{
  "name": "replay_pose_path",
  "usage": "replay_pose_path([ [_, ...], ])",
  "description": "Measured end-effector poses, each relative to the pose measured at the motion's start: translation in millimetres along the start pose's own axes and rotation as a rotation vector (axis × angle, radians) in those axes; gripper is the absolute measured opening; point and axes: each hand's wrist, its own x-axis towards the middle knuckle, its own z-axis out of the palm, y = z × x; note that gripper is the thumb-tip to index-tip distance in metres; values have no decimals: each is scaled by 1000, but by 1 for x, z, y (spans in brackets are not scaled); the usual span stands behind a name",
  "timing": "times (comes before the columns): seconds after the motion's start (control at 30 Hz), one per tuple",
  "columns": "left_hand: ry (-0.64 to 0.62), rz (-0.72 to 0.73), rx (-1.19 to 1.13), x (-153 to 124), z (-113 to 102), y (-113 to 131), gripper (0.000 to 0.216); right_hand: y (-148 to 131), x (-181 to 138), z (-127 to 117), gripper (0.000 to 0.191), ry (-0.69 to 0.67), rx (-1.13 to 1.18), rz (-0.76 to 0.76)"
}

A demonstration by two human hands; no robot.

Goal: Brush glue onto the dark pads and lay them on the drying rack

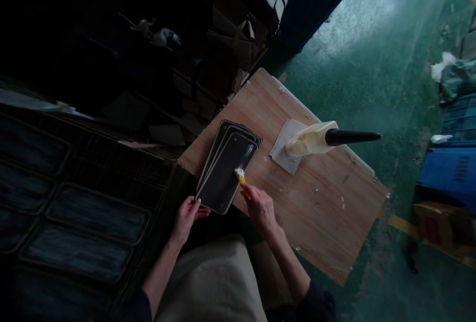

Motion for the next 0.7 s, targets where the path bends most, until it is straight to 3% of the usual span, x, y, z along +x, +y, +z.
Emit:
replay_pose_path([
  [0.17,-2,1,9,1,-2,0,40,-38,-48,1,23,-230,249,53],
  [0.3,1,22,39,3,-4,0,39,-33,-32,-4,24,-328,463,154],
  [0.4,6,32,49,4,-5,-1,38,-10,10,-12,26,-172,448,148],
  [0.57,13,26,29,5,-6,-2,38,18,79,-26,28,181,184,76],
  [0.7,24,28,14,3,-6,1,38,17,83,-13,28,182,4,30],
])
